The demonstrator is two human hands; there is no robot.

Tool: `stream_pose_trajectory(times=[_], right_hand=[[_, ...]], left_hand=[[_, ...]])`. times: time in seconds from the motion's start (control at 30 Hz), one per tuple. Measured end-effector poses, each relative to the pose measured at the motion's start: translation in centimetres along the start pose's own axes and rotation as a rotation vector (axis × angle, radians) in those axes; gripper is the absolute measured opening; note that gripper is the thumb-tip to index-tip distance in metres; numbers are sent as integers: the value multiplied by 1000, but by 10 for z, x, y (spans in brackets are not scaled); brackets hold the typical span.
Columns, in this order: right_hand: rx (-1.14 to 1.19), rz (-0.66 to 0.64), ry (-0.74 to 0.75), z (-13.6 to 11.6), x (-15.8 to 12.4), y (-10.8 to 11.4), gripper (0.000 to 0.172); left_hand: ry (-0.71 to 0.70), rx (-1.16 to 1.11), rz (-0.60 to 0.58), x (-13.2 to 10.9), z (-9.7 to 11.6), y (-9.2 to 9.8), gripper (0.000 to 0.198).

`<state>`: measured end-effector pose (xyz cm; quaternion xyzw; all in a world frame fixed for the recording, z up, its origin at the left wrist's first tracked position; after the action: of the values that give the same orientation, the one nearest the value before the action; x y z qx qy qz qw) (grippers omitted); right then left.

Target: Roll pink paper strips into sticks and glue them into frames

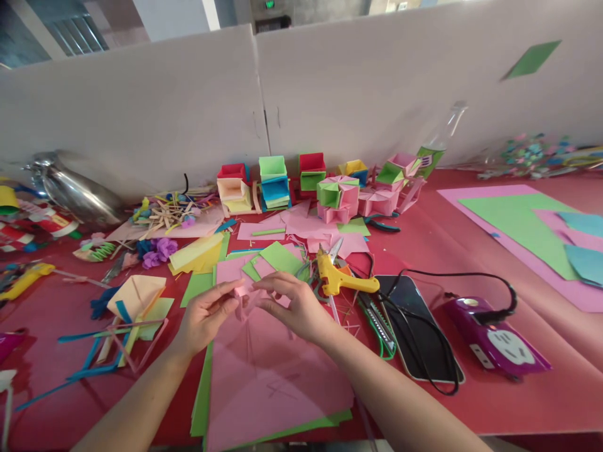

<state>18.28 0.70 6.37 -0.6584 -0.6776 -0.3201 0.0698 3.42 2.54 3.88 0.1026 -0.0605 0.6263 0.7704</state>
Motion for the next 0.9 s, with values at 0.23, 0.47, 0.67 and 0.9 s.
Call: stream_pose_trajectory(times=[0.23,0.47,0.67,0.9], right_hand=[[-322,63,270,-2,-9,-9,16],[-340,45,299,-4,-9,-10,15],[-285,49,291,-6,-8,-10,16],[-214,65,68,10,-5,-9,25]], left_hand=[[-97,56,-70,-2,1,-15,34],[-204,174,-126,-4,7,-15,34],[-216,230,-111,-3,6,-14,31],[-161,108,5,4,2,-7,18]])
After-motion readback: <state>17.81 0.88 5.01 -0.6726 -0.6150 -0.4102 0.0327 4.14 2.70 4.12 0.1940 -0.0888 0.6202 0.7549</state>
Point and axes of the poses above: each hand's wrist, its own x-axis towards the middle knuckle, its own y-axis out of the back of the hand, z = x × y, the point moved 7 cm from there along x, towards the middle knuckle, and after that the axes turned 12 degrees about z, right-handed, at the moved point
